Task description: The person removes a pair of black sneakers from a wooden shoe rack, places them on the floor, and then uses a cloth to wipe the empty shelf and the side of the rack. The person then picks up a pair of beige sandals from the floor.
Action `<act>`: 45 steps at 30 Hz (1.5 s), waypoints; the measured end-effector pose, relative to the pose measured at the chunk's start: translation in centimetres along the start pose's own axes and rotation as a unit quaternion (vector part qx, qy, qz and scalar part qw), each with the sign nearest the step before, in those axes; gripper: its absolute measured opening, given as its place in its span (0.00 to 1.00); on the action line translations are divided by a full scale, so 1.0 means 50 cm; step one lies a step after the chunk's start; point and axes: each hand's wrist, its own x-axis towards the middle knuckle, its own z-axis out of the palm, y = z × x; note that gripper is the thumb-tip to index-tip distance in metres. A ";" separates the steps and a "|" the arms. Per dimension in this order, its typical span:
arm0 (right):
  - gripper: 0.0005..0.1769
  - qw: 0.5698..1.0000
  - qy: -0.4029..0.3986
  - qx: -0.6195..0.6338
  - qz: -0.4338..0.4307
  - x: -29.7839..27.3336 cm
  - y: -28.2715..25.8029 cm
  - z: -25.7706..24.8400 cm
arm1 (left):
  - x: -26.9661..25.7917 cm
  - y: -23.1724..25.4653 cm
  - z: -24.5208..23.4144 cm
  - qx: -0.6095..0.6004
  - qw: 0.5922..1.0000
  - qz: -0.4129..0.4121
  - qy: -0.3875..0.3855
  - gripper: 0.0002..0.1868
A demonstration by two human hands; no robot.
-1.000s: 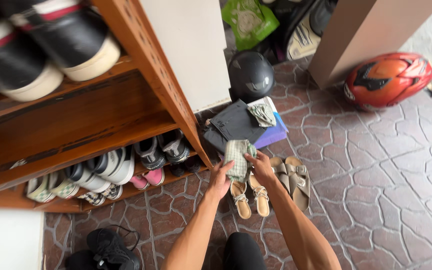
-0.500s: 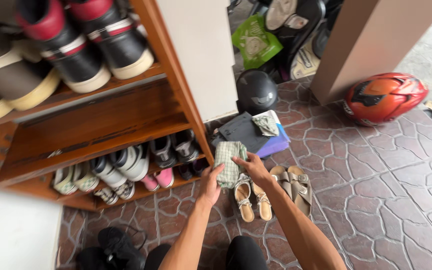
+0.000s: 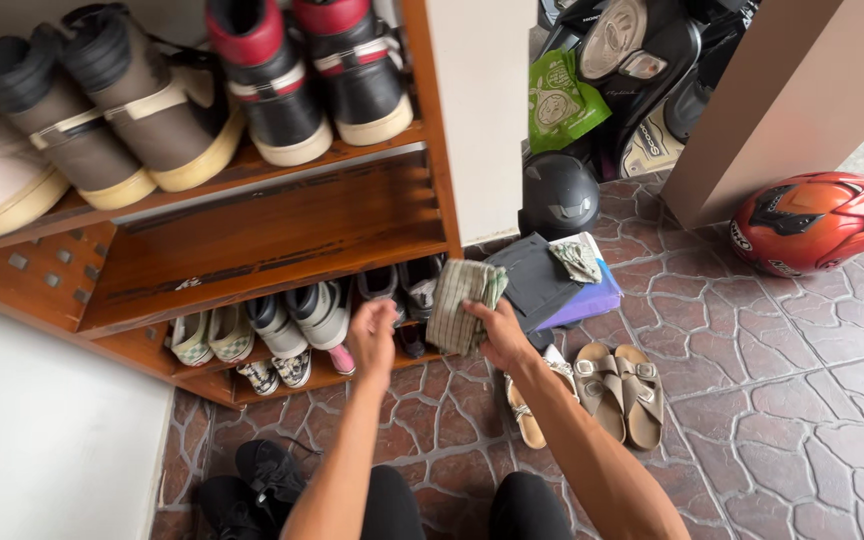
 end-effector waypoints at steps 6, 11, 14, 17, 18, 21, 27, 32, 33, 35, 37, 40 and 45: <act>0.26 0.844 0.108 -0.437 -0.292 -0.008 -0.007 0.138 | 0.148 0.060 -0.110 0.123 0.977 0.157 0.077 0.09; 0.45 0.693 0.088 -0.558 -0.448 0.033 -0.009 0.260 | 0.263 0.105 -0.142 0.387 0.902 0.181 0.068 0.11; 0.45 0.599 0.122 -0.635 -0.473 0.093 -0.016 0.301 | 0.315 0.113 -0.163 0.474 0.872 0.119 0.003 0.24; 0.39 0.505 0.163 -0.734 -0.424 0.145 -0.020 0.326 | 0.328 0.098 -0.157 0.528 0.841 0.106 -0.048 0.30; 0.36 0.477 0.170 -0.766 -0.395 0.157 -0.011 0.335 | 0.325 0.088 -0.162 0.534 0.838 0.089 -0.063 0.31; 0.41 0.492 0.156 -0.823 -0.238 0.182 0.001 0.364 | 0.341 0.087 -0.159 0.541 0.834 0.063 -0.090 0.32; 0.35 0.412 0.084 -0.827 -0.373 0.171 0.028 0.323 | 0.338 0.099 -0.152 0.541 0.834 0.047 -0.095 0.32; 0.33 0.438 0.069 -0.805 -0.395 0.177 0.041 0.277 | 0.337 0.102 -0.153 0.554 0.824 0.045 -0.106 0.33; 0.33 0.433 0.074 -0.807 -0.394 0.176 0.040 0.275 | 0.333 0.101 -0.151 0.552 0.826 0.040 -0.109 0.33; 0.33 0.438 0.088 -0.806 -0.388 0.184 0.026 0.283 | 0.340 0.107 -0.151 0.548 0.830 0.030 -0.104 0.33; 0.34 0.433 0.098 -0.815 -0.371 0.192 0.016 0.286 | 0.336 0.100 -0.152 0.549 0.829 0.034 -0.100 0.33; 0.35 0.420 0.101 -0.828 -0.358 0.222 -0.004 0.300 | 0.340 0.098 -0.150 0.550 0.831 0.037 -0.082 0.33; 0.37 0.392 0.056 -0.833 -0.387 0.274 -0.001 0.276 | 0.345 0.056 -0.142 0.552 0.832 0.037 -0.052 0.34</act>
